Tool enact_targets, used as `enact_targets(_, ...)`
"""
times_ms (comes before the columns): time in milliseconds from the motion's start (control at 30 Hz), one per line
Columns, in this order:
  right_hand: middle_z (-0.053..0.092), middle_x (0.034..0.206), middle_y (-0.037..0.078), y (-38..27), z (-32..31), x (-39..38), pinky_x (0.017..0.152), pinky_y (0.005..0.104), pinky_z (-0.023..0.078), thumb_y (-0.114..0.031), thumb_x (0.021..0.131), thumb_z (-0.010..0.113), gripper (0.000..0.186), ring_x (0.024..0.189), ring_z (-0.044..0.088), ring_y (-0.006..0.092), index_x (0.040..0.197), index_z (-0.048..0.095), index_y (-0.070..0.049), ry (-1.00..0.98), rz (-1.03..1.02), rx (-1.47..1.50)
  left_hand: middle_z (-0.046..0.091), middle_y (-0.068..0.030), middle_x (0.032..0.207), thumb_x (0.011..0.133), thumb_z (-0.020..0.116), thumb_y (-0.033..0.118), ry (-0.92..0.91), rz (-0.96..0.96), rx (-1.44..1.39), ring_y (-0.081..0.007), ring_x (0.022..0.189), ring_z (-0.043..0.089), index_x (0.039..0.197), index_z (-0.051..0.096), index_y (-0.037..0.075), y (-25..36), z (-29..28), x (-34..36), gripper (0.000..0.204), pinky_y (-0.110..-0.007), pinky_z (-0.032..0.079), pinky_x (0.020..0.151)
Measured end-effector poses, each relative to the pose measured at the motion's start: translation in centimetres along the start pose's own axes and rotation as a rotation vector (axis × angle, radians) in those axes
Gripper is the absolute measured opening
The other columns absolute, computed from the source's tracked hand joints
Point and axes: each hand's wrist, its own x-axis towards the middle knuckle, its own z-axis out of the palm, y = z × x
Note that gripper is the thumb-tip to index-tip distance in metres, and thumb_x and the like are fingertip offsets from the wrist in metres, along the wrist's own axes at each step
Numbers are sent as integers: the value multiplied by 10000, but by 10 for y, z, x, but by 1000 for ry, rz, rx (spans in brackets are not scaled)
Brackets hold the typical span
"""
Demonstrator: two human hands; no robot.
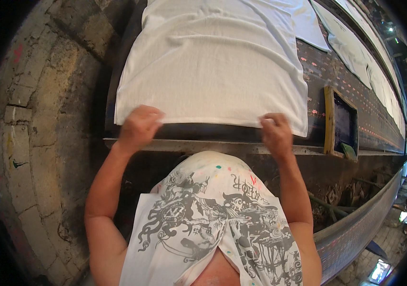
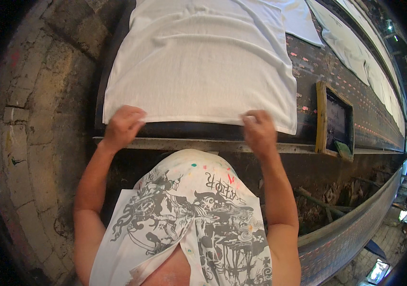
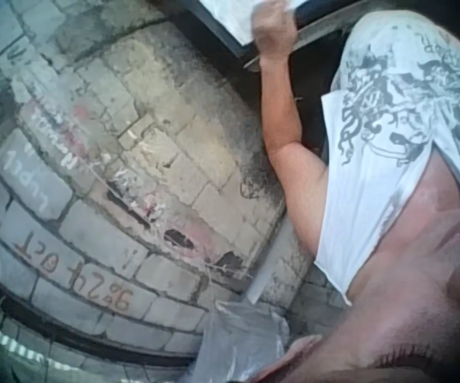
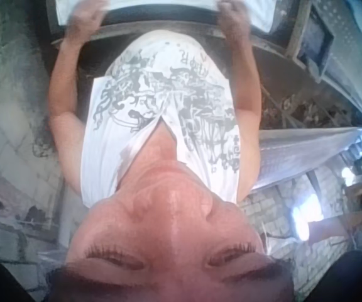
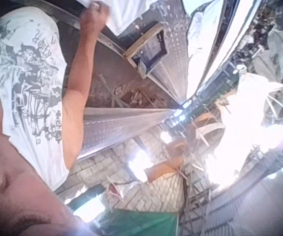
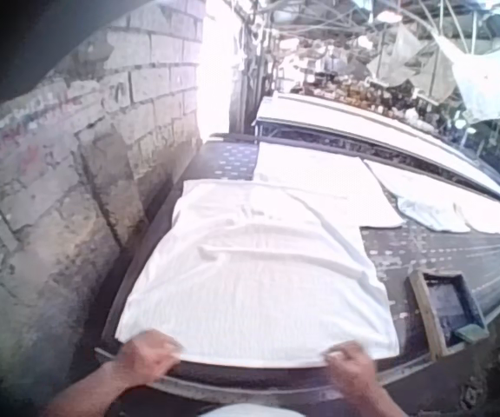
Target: The person aligns a white t-shirt on a long workbench, places a screen-printing frame over it, and uses a squeegee to pull dark ink across the screen to print a logo. The person repeats this process on multiple t-shirts laid out in a row.
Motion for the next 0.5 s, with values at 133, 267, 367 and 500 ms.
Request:
enact_targets(133, 751, 1143, 106, -49, 32, 37, 943, 468, 609, -100, 891, 803, 288, 1077, 723, 323, 1178, 825, -80, -155, -238, 84, 748, -131, 1081, 857, 807, 36, -214, 239, 71, -332, 1005, 738, 1168, 793, 17, 15, 23, 30, 312, -463, 627, 904)
enact_targets(267, 730, 1117, 93, -61, 41, 48, 934, 455, 624, -111, 910, 773, 251, 1078, 727, 317, 1154, 789, -54, -287, -290, -60, 694, -102, 1019, 870, 728, 96, -249, 370, 242, -284, 940, 714, 1148, 777, 31, 10, 34, 36, 290, -405, 626, 846)
enact_targets(367, 721, 1108, 90, -71, 37, 51, 939, 435, 631, -109, 928, 749, 182, 1084, 740, 310, 1104, 761, -62, -333, -228, -173, 690, -93, 1036, 878, 722, 131, -176, 457, 353, -260, 911, 715, 1175, 771, 39, 6, 43, 41, 315, -376, 617, 781)
enact_targets(500, 724, 1097, 97, -78, 34, 55, 931, 423, 634, -114, 935, 751, 138, 1070, 753, 296, 1067, 746, -75, -368, -199, -280, 702, -91, 1038, 895, 724, 164, -74, 526, 324, -255, 847, 719, 1162, 784, 44, -3, 50, 47, 298, -385, 605, 704)
